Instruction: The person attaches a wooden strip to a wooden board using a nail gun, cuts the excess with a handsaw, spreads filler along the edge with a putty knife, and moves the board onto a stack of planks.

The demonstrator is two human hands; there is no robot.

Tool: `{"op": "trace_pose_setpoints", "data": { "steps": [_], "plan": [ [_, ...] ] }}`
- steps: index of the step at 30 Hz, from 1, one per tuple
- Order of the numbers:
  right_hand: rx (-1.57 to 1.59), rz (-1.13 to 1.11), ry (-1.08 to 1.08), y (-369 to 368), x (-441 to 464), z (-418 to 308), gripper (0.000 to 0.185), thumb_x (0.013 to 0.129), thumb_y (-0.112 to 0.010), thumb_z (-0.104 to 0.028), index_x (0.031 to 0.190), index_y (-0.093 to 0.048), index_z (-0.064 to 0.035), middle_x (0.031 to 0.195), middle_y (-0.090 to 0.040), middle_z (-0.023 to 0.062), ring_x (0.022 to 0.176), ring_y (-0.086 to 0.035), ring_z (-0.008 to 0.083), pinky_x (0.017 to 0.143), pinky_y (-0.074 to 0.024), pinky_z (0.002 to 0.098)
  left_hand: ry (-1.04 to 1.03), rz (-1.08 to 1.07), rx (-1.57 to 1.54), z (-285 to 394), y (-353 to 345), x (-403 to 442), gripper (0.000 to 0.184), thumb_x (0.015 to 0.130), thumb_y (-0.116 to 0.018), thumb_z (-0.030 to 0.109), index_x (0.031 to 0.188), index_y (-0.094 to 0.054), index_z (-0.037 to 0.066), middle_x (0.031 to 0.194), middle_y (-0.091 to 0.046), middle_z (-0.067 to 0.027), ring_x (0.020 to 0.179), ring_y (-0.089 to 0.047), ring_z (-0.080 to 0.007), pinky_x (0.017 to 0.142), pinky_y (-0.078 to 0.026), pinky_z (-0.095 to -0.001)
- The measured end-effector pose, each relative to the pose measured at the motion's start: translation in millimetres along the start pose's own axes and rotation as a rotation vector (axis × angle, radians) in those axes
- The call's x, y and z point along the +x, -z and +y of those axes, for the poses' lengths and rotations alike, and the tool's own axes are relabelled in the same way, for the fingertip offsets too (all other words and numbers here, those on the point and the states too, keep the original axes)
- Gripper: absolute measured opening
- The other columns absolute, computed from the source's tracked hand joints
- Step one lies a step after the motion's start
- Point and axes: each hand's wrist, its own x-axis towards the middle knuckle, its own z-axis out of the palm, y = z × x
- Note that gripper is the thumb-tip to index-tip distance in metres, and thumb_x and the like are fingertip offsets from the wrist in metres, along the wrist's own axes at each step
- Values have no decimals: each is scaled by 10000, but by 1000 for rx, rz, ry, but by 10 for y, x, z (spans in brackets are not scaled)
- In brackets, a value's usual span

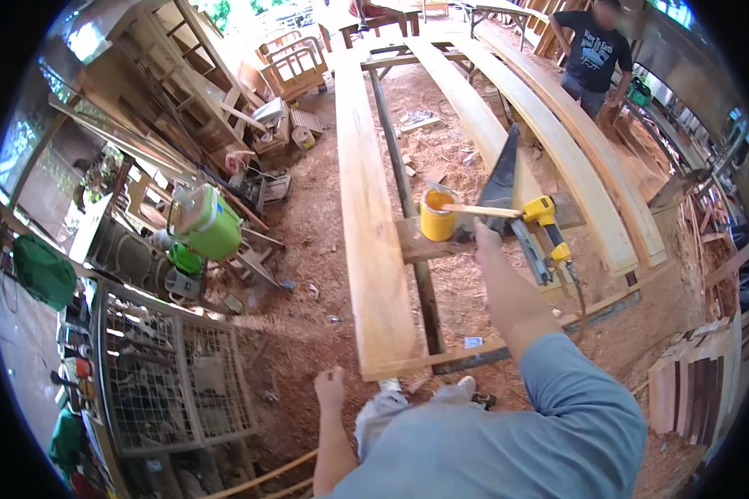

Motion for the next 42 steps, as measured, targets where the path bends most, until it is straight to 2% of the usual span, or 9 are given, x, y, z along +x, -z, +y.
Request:
{"op": "trace_pose_setpoints", "data": {
  "steps": [3,10,14,20,22,28,31,36,42],
  "plan": [
    [-576,380,210,-60,35,18,436,763,-799,-318,986,-650,27,989,-667,120,818,-646,247,683,-530,405,60,-131,-9,603,337,-177,285,878,-675,231,919,-713,-48,848,-719,-176,811,-687,-251,778,-535,-370],
    [-137,663,299,-8,196,45,587,684,-742,-139,1159,-546,145,1130,-646,171,891,-670,246,782,-555,367,228,-192,126,94,655,18,364,855,-682,294,938,-724,-58,882,-721,-230,867,-708,-335,822,-536,-398],
    [-103,534,1025,171,20,-445,593,724,-696,-10,1272,-491,89,1045,-644,148,855,-655,216,739,-543,313,162,-285,128,267,635,357,376,866,-667,301,967,-713,-58,954,-705,-266,963,-683,-369,878,-508,-431],
    [-94,421,1097,916,-1934,-673,387,849,-694,-48,1178,-504,25,896,-625,69,614,-552,122,591,-462,253,-90,-505,48,985,165,732,439,965,-597,352,870,-629,-75,859,-646,-265,821,-627,-355,754,-484,-448],
    [20,5,747,1839,-2470,-337,297,879,-675,-84,1135,-546,-5,867,-603,52,678,-561,123,629,-461,262,-78,-528,-214,1222,-60,708,402,976,-595,315,955,-621,-86,901,-646,-234,850,-619,-291,795,-491,-399],
    [-110,108,445,3096,-4613,1058,383,1031,-386,-351,800,-546,-91,644,-548,48,560,-518,136,472,-370,260,-314,-353,-55,1742,-456,584,505,979,-566,354,1154,-557,-120,1153,-546,-285,1050,-567,-410,945,-445,-455],
    [-222,143,295,2963,-5652,1226,169,953,-513,-160,939,-582,-7,671,-583,63,590,-552,138,550,-444,281,-279,-275,41,1694,-683,392,544,977,-545,394,1154,-559,-120,1146,-538,-297,1083,-530,-467,985,-408,-487],
    [-292,20,265,3010,-6005,1590,528,849,-605,-38,1362,-500,27,870,-593,15,651,-532,70,559,-432,219,-267,-278,122,1715,-617,510,579,982,-504,435,1135,-590,-116,1150,-545,-296,1076,-535,-457,968,-428,-482],
    [-513,-81,467,3051,-6030,1647,579,860,-649,-41,1399,-461,53,1049,-652,93,889,-619,138,813,-497,273,-404,-254,431,2039,-583,393,578,1015,-384,436,1105,-651,-68,1144,-586,-286,1045,-569,-420,945,-473,-478]
  ]
}}
